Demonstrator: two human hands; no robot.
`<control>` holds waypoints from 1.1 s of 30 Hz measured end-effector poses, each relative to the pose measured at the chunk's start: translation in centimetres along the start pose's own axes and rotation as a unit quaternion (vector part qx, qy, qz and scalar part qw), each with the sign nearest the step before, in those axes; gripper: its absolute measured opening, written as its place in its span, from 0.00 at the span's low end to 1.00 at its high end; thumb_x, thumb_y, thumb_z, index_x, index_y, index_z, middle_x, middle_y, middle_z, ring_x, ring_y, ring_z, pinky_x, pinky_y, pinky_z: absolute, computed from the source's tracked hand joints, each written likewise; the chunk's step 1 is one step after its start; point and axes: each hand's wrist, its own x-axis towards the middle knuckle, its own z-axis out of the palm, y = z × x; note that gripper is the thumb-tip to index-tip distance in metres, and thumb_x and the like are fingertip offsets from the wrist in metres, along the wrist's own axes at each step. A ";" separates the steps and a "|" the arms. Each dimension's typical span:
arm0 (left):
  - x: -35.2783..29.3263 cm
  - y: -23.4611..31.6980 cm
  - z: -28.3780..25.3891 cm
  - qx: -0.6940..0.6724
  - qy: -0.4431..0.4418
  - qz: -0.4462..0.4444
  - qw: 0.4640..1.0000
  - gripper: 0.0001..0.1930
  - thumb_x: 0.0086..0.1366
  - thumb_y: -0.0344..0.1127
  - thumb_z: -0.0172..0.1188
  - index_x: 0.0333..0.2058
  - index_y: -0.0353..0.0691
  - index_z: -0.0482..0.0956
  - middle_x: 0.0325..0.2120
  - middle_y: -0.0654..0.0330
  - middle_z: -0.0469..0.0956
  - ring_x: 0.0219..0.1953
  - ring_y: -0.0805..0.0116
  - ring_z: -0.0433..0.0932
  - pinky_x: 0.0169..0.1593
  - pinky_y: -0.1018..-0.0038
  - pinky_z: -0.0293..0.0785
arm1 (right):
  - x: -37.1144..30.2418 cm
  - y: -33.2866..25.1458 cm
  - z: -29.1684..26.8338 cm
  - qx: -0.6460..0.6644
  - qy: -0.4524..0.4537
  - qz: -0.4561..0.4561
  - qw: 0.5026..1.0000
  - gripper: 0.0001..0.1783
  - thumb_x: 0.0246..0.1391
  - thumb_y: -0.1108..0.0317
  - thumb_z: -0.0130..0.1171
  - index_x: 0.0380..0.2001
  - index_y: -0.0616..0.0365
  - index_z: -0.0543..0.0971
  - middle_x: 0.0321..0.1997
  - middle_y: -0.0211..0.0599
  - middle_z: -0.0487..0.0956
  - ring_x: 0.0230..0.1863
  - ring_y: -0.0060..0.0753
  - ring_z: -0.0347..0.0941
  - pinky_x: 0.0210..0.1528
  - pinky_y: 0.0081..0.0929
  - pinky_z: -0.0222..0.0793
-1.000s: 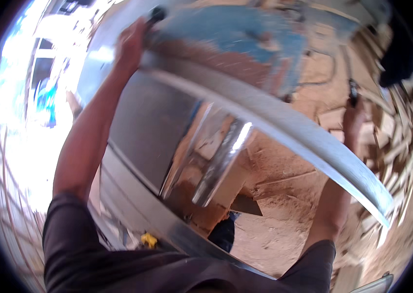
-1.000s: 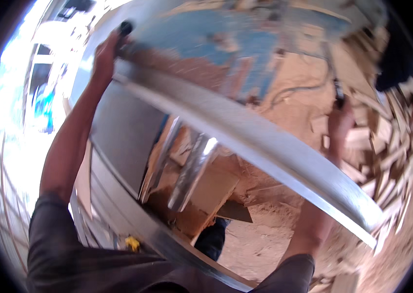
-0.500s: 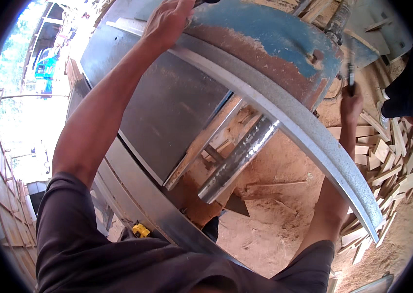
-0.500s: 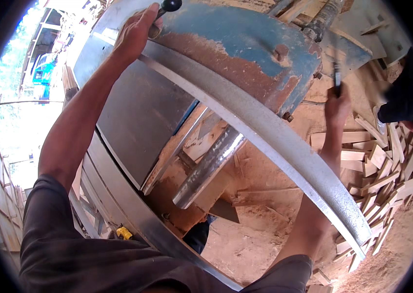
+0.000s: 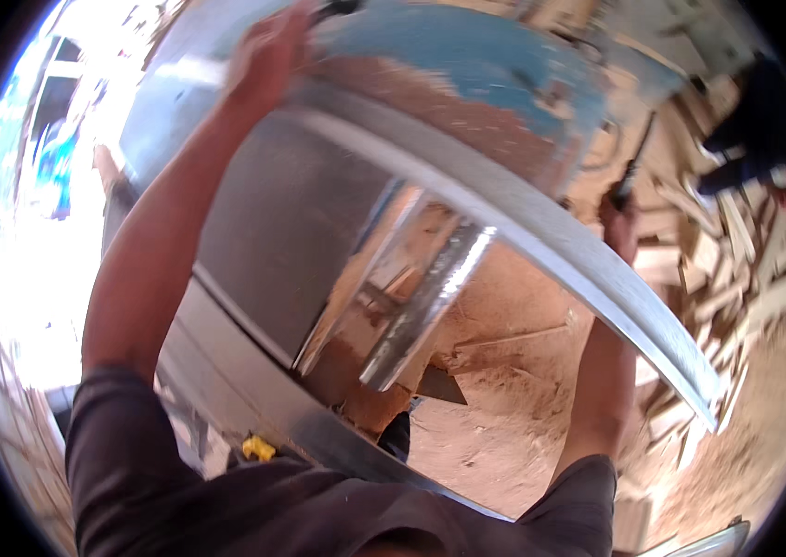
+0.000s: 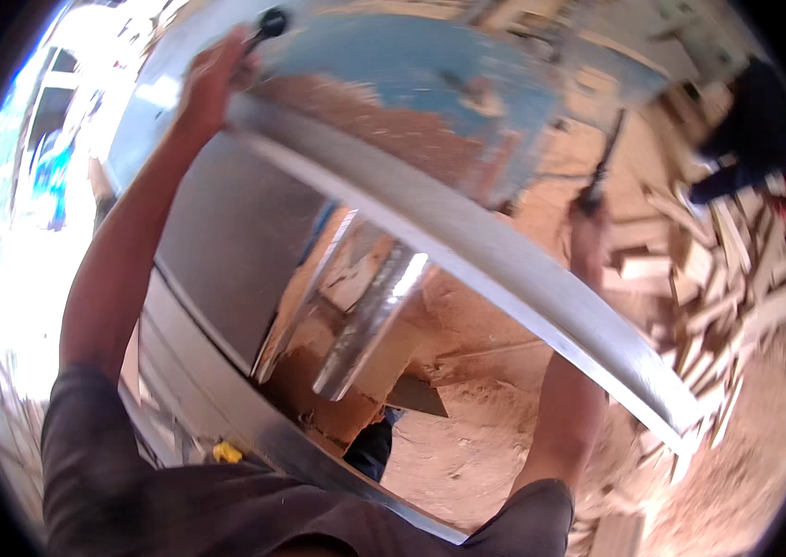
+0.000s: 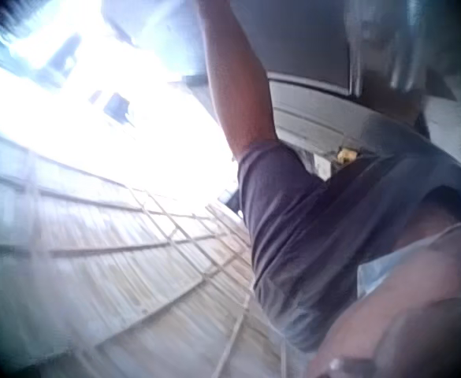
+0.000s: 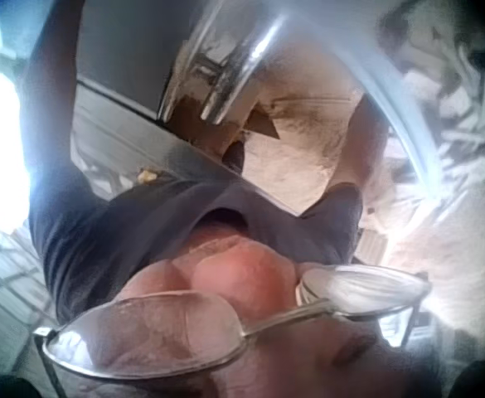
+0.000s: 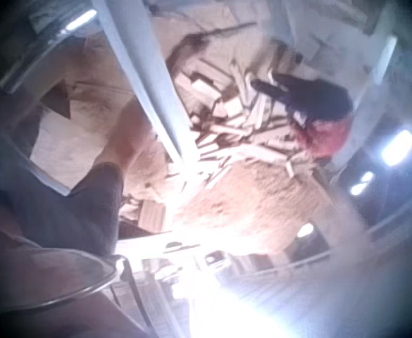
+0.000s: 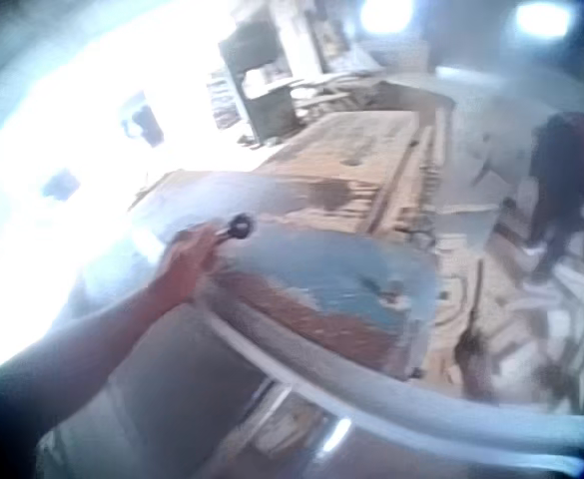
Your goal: The person operates a table saw to cut a rectangular wooden board into smaller pieces. They repeatedly measure the saw fence with a tape measure, adjust the fence position, and feed the board through the saw blade to make precise cuts.
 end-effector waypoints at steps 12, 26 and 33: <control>-1.3 0.3 -1.1 -0.029 0.049 -0.081 0.995 0.30 0.75 0.57 0.45 0.32 0.33 0.83 0.27 0.60 0.80 0.34 0.70 0.75 0.45 0.72 0.66 | -5.1 -13.2 3.1 -0.468 0.007 0.028 0.883 0.24 0.55 0.43 0.61 0.28 0.57 0.83 0.30 0.53 0.82 0.37 0.58 0.80 0.40 0.49 0.74; -1.5 -0.2 -1.5 -0.001 0.052 -0.079 0.996 0.30 0.75 0.57 0.45 0.37 0.33 0.82 0.29 0.59 0.81 0.36 0.70 0.76 0.48 0.72 0.67 | -2.9 -16.0 2.2 -0.536 -0.037 -0.267 0.800 0.08 0.55 0.67 0.62 0.34 0.58 0.75 0.32 0.42 0.77 0.37 0.50 0.78 0.38 0.42 0.73; -1.8 0.3 -1.6 0.007 0.045 -0.076 0.996 0.30 0.75 0.56 0.44 0.35 0.32 0.82 0.29 0.59 0.81 0.35 0.69 0.76 0.48 0.73 0.67 | -2.1 -17.7 3.2 -0.582 -0.029 -0.289 0.759 0.06 0.54 0.68 0.57 0.34 0.59 0.77 0.32 0.42 0.79 0.35 0.47 0.79 0.37 0.41 0.75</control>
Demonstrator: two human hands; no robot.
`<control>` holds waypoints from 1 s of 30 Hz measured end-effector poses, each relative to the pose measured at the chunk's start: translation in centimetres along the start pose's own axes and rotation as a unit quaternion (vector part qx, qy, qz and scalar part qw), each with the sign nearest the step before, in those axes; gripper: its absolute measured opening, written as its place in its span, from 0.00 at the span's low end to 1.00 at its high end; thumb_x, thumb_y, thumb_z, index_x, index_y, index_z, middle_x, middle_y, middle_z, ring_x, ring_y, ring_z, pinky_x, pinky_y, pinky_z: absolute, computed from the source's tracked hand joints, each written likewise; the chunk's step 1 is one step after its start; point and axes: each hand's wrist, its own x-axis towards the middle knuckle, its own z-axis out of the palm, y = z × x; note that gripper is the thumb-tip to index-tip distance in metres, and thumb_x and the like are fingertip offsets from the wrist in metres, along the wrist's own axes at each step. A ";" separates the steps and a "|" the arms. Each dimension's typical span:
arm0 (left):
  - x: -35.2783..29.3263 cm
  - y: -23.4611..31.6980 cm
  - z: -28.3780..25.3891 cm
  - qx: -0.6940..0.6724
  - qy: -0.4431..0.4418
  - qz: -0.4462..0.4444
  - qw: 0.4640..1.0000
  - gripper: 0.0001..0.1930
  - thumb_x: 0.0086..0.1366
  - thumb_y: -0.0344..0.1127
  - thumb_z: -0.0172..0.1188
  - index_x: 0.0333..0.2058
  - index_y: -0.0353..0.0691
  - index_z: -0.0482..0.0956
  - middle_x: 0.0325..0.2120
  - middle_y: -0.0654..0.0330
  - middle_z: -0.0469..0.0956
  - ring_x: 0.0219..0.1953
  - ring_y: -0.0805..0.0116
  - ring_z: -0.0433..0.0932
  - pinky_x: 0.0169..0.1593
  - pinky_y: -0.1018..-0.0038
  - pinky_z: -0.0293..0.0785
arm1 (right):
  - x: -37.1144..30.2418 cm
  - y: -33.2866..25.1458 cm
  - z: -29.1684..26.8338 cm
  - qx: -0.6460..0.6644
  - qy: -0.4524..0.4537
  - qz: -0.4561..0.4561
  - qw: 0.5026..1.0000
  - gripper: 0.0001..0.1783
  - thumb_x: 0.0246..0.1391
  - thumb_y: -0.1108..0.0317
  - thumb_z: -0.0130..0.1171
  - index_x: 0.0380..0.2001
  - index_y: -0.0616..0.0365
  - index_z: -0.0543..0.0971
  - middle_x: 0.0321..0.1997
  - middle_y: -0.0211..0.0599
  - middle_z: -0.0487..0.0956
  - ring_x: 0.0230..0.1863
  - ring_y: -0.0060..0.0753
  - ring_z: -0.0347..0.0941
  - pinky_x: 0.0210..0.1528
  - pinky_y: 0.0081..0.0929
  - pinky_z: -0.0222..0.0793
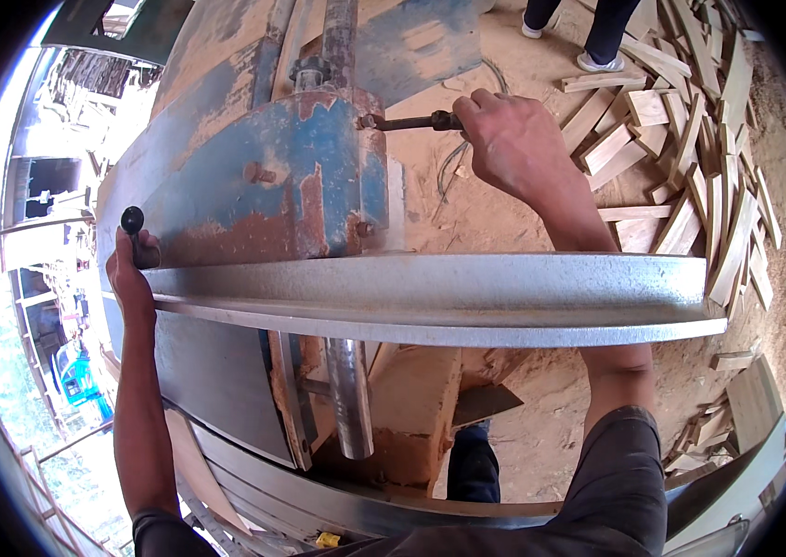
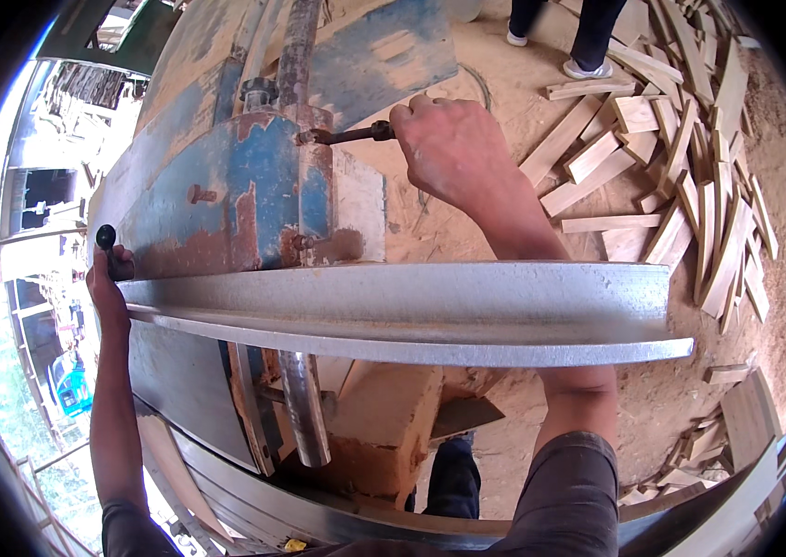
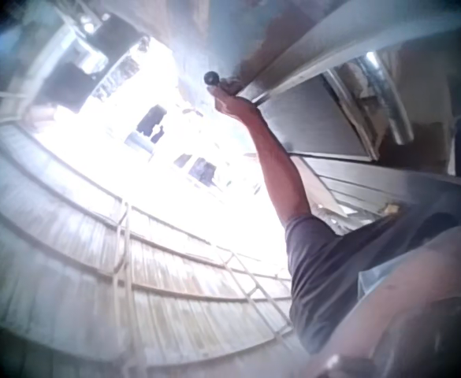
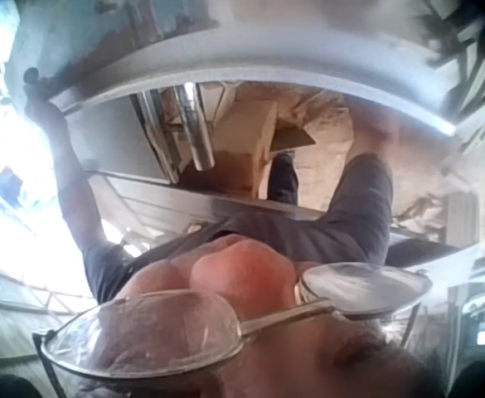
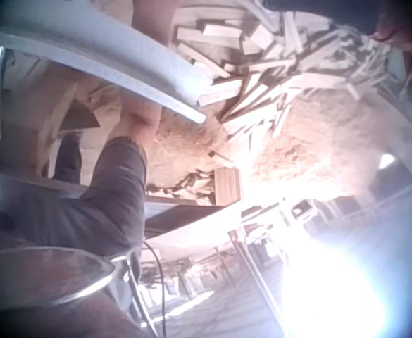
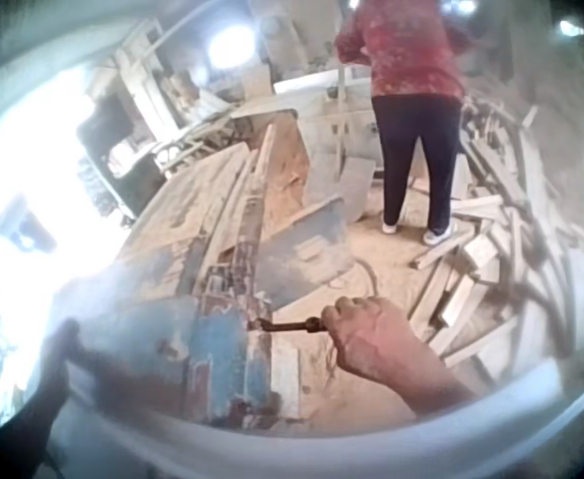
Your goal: The person operates a table saw to cut a rectangular wooden board into smaller pieces. They repeatedly measure the saw fence with a tape measure, adjust the fence position, and feed the board through the saw blade to make precise cuts.
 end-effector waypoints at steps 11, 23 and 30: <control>-0.4 -0.4 -0.1 0.005 0.014 0.003 1.000 0.30 0.75 0.55 0.43 0.35 0.32 0.83 0.28 0.59 0.81 0.35 0.69 0.76 0.50 0.71 0.66 | 2.8 -2.1 -1.3 -0.032 -0.108 0.132 0.985 0.07 0.51 0.68 0.57 0.31 0.51 0.83 0.30 0.46 0.83 0.37 0.47 0.83 0.37 0.42 0.77; -0.7 0.3 -0.1 0.003 0.013 0.002 1.000 0.30 0.75 0.56 0.44 0.36 0.32 0.82 0.28 0.59 0.81 0.33 0.69 0.77 0.45 0.73 0.70 | 2.4 -1.6 8.5 0.137 -0.103 0.164 0.971 0.09 0.52 0.65 0.54 0.35 0.47 0.82 0.29 0.45 0.83 0.32 0.52 0.81 0.35 0.46 0.76; 0.2 0.0 0.6 -0.026 -0.004 0.026 0.999 0.28 0.76 0.53 0.44 0.32 0.35 0.83 0.22 0.63 0.78 0.27 0.72 0.73 0.36 0.73 0.68 | 0.2 -0.1 13.7 0.131 -0.062 0.208 0.967 0.08 0.51 0.65 0.57 0.34 0.47 0.81 0.28 0.50 0.81 0.33 0.57 0.79 0.34 0.51 0.74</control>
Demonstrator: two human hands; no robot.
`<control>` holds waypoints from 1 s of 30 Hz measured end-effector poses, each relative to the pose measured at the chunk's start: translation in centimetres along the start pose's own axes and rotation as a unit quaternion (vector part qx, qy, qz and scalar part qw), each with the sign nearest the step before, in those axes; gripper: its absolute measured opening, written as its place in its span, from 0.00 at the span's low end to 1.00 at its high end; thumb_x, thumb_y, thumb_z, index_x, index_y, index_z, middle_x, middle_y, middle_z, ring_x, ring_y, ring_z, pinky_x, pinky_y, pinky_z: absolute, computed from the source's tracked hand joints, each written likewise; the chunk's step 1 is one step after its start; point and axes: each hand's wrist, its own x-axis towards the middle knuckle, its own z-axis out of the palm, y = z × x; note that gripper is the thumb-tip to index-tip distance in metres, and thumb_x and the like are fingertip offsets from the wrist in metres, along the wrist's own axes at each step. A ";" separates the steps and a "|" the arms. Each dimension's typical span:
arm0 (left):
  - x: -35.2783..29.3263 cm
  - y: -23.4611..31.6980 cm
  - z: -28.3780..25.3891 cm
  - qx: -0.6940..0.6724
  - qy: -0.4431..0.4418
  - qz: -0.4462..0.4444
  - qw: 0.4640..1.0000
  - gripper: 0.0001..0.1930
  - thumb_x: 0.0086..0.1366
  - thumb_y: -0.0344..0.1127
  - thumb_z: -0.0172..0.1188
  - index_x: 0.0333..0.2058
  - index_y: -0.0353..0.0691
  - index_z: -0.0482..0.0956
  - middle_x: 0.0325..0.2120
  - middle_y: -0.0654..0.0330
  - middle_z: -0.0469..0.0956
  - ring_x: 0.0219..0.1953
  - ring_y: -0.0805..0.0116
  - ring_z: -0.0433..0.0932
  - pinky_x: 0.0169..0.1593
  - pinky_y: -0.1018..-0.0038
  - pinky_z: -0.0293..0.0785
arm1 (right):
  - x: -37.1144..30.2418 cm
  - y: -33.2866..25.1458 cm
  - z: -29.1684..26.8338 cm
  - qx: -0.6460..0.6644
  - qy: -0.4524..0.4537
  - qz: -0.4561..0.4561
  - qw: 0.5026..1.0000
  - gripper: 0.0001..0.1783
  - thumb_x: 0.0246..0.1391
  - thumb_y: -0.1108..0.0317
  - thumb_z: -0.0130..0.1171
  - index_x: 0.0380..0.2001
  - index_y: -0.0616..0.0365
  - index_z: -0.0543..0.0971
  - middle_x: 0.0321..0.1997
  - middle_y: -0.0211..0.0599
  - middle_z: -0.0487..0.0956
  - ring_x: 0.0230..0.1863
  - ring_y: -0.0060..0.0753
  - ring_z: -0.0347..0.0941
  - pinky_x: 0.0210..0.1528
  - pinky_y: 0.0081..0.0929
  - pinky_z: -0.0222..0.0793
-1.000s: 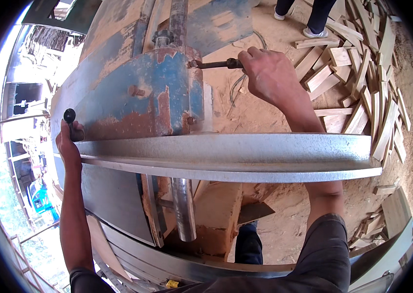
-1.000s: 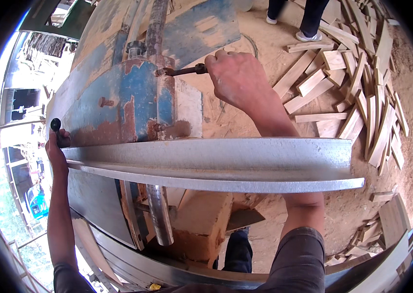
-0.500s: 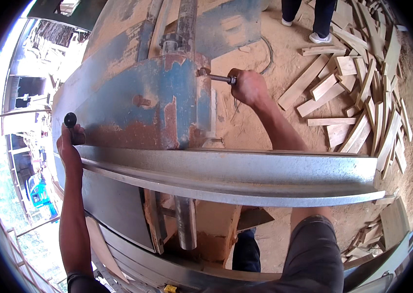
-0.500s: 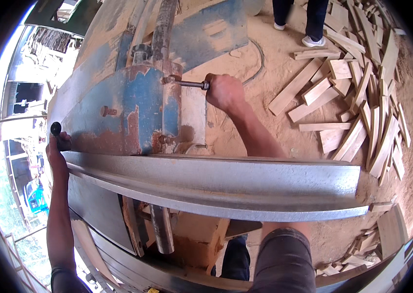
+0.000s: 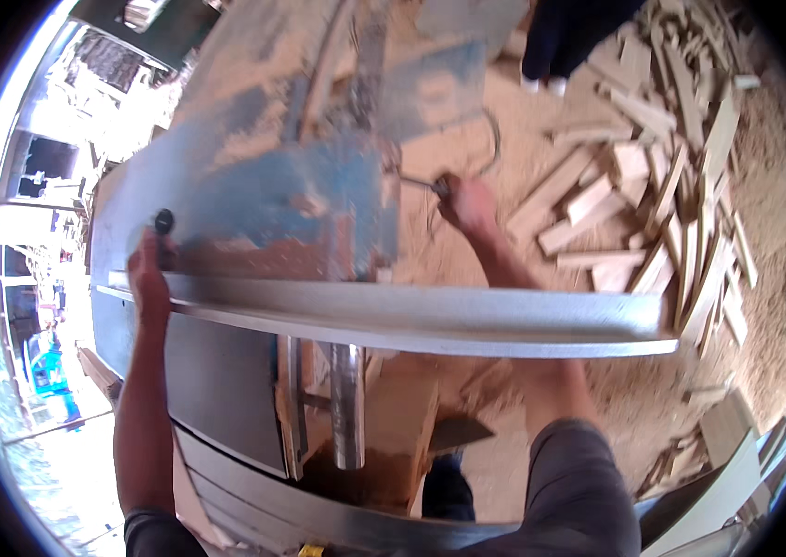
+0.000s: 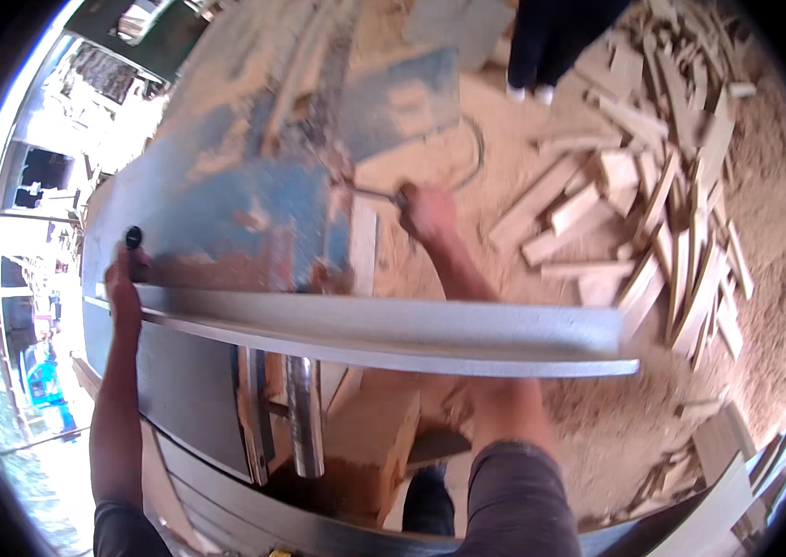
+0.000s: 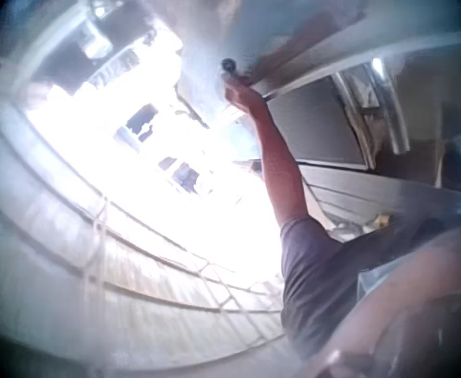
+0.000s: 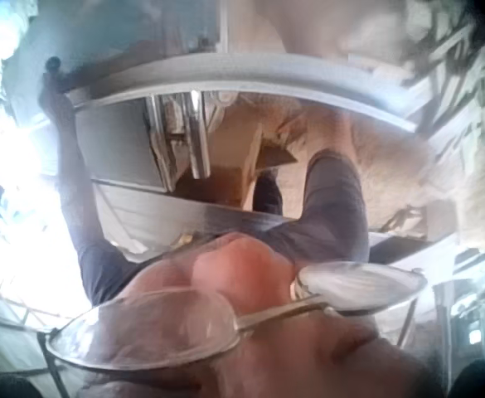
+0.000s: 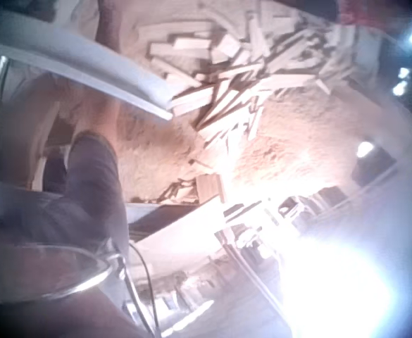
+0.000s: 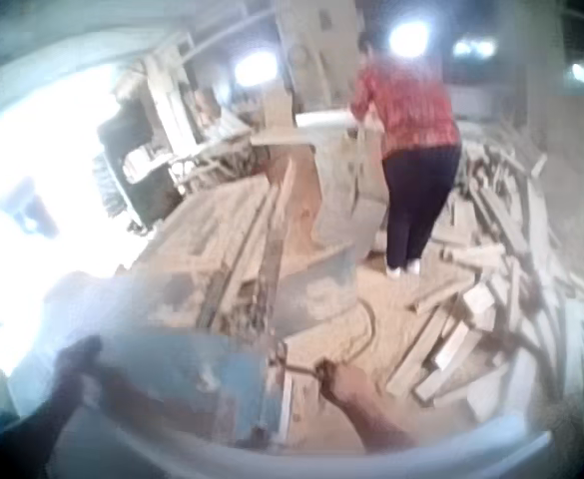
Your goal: The person operates a table saw to cut a rectangular wooden board into smaller pieces. They repeatedly measure the saw fence with a tape measure, adjust the fence position, and feed the board through the saw blade to make precise cuts.
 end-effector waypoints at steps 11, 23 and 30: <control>-1.2 1.0 -0.2 0.129 -0.025 0.031 0.991 0.26 0.68 0.56 0.50 0.34 0.35 0.83 0.30 0.45 0.79 0.41 0.45 0.76 0.48 0.56 0.69 | -25.0 -4.5 -7.5 0.014 -0.231 0.158 0.960 0.13 0.54 0.54 0.63 0.35 0.50 0.85 0.30 0.48 0.82 0.35 0.52 0.80 0.39 0.42 0.73; -36.6 -0.8 -9.7 -0.047 0.011 0.111 0.993 0.18 0.53 0.27 0.68 0.44 0.37 0.79 0.54 0.49 0.73 0.61 0.43 0.67 0.62 0.53 0.66 | -19.9 -28.4 -20.0 -0.132 -0.098 -0.101 0.981 0.17 0.50 0.56 0.65 0.40 0.54 0.83 0.34 0.50 0.83 0.40 0.57 0.80 0.44 0.48 0.74; -49.9 -3.9 -17.0 0.078 -0.129 0.045 0.987 0.17 0.52 0.36 0.68 0.41 0.39 0.81 0.58 0.47 0.69 0.64 0.43 0.63 0.66 0.49 0.59 | -9.8 -36.6 -10.8 -0.076 -0.081 -0.298 0.948 0.25 0.55 0.57 0.62 0.52 0.61 0.78 0.54 0.56 0.78 0.57 0.57 0.73 0.60 0.44 0.67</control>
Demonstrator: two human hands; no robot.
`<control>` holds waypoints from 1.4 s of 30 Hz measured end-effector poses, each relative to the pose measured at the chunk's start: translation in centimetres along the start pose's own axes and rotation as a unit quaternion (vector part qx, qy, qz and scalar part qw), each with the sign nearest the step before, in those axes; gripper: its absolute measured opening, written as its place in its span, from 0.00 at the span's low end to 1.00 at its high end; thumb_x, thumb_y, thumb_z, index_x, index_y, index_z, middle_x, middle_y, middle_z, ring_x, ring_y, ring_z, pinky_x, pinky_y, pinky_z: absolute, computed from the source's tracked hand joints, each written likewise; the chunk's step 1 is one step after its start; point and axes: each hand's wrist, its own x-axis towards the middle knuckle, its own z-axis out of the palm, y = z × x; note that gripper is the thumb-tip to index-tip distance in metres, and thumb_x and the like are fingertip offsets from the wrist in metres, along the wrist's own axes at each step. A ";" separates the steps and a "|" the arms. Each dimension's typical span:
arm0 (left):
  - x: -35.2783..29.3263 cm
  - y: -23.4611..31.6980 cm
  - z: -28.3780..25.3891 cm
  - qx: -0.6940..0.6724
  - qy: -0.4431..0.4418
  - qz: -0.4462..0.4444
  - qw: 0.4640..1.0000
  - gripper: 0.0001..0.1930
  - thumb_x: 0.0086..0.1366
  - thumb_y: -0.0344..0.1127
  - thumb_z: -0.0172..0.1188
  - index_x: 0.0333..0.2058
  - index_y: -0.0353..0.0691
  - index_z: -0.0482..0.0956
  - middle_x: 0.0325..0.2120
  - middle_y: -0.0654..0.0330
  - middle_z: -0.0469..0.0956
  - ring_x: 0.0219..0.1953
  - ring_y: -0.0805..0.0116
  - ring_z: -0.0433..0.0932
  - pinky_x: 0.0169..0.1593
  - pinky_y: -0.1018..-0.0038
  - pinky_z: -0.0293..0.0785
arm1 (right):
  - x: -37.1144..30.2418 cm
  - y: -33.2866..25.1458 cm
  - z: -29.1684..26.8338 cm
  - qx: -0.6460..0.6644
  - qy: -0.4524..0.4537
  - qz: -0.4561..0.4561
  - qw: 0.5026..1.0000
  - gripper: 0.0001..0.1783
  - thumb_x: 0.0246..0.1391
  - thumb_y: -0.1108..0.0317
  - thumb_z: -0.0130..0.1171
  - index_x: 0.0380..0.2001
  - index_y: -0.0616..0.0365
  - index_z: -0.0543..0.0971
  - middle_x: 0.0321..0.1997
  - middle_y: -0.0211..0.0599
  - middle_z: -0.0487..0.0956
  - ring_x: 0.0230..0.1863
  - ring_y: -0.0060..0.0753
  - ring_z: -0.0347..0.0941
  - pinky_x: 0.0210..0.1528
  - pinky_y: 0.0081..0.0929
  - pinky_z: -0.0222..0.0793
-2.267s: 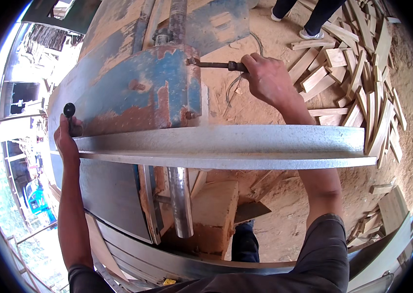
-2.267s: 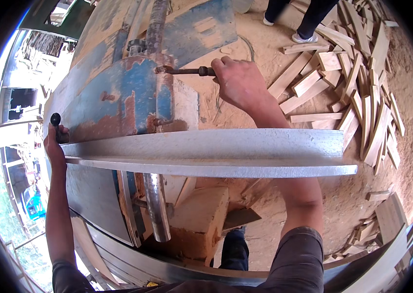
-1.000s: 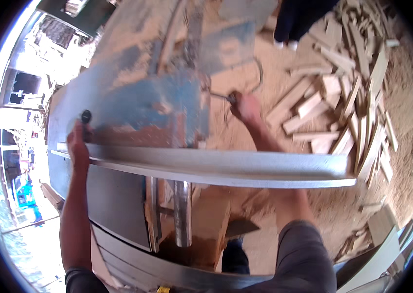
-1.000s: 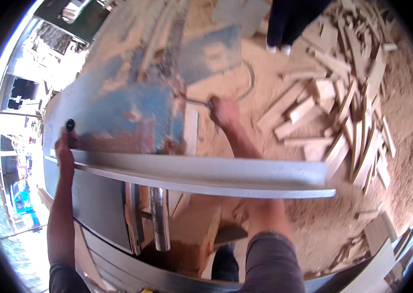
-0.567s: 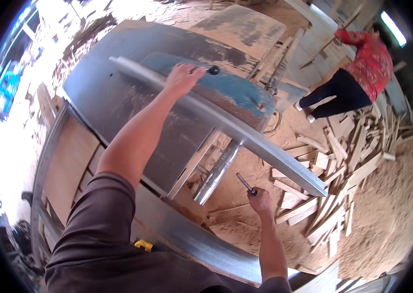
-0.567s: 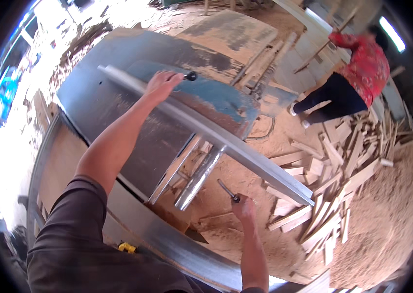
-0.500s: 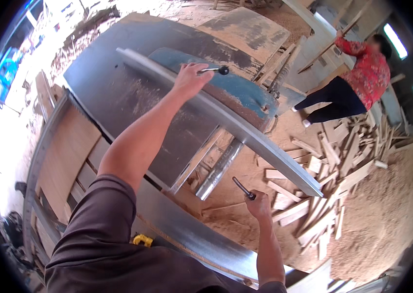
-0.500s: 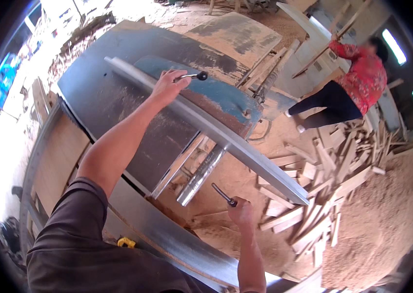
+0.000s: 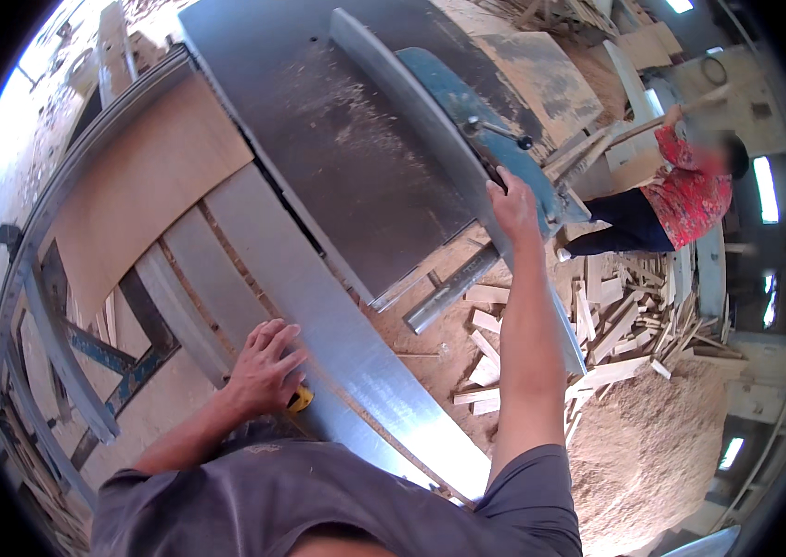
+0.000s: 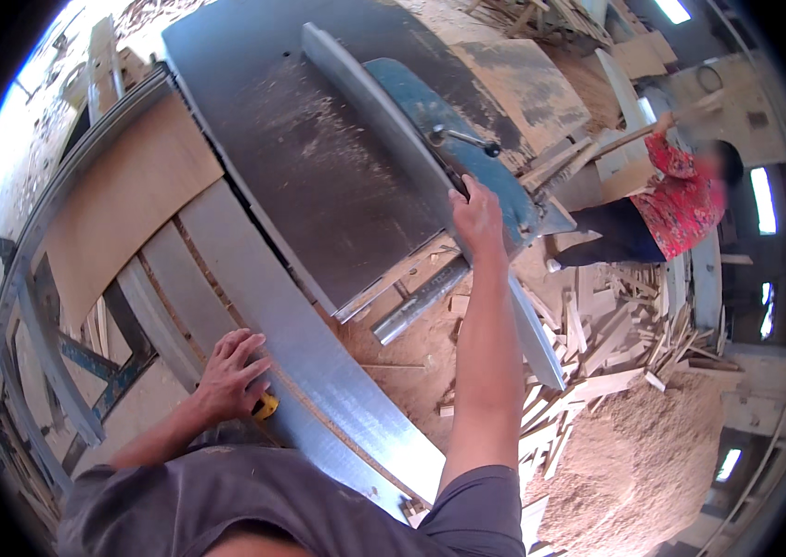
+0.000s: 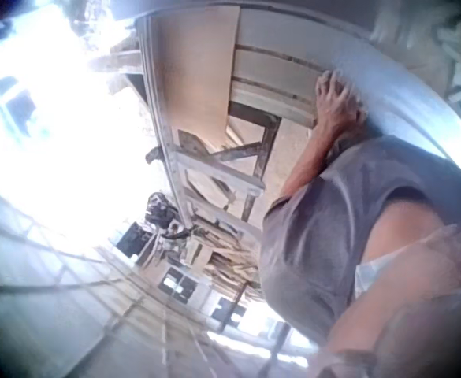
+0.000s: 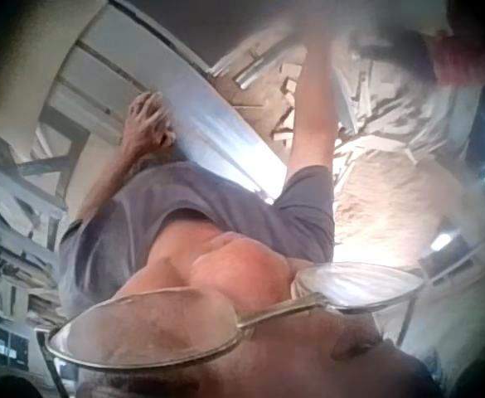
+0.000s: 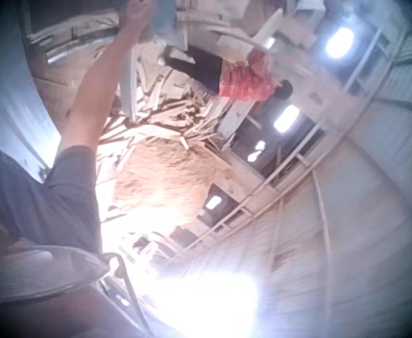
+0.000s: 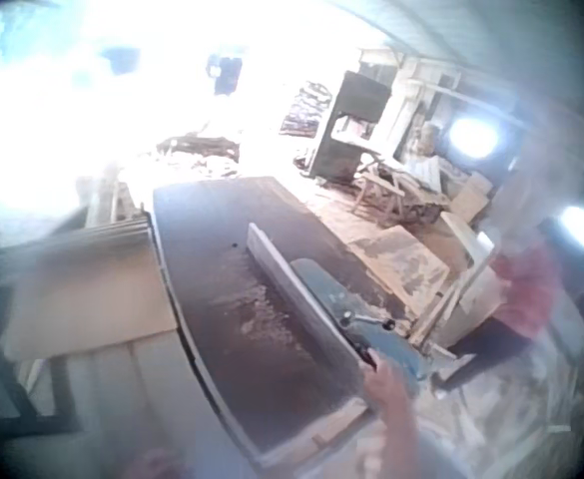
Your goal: The person operates a table saw to cut a rectangular wooden board into smaller pieces. They repeatedly measure the saw fence with a tape measure, adjust the fence position, and feed the board through the saw blade to make precise cuts.
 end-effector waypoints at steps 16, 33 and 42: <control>-2.3 -3.6 -0.7 -0.193 -0.116 0.134 0.965 0.25 0.58 0.38 0.63 0.54 0.40 0.73 0.46 0.47 0.70 0.50 0.49 0.70 0.53 0.55 0.69 | -26.1 -24.7 6.9 0.364 -0.205 0.261 0.870 0.18 0.58 0.71 0.61 0.52 0.65 0.79 0.46 0.42 0.83 0.44 0.35 0.80 0.48 0.28 0.75; 6.6 -12.2 -11.8 -0.351 -0.012 -0.251 0.902 0.33 0.59 0.33 0.56 0.64 0.33 0.63 0.32 0.53 0.77 0.33 0.59 0.76 0.42 0.67 0.74 | -11.5 -32.2 10.9 0.670 -0.333 0.350 0.564 0.16 0.50 0.77 0.63 0.43 0.63 0.74 0.26 0.30 0.73 0.20 0.18 0.64 0.20 0.16 0.57; -2.1 -20.7 -16.7 -0.030 0.095 -0.385 0.918 0.13 0.60 0.37 0.58 0.38 0.37 0.86 0.34 0.47 0.83 0.37 0.51 0.82 0.43 0.63 0.75 | 6.5 -20.1 14.8 0.720 -0.108 0.427 0.537 0.05 0.55 0.77 0.59 0.33 0.57 0.73 0.26 0.32 0.73 0.22 0.27 0.71 0.20 0.24 0.62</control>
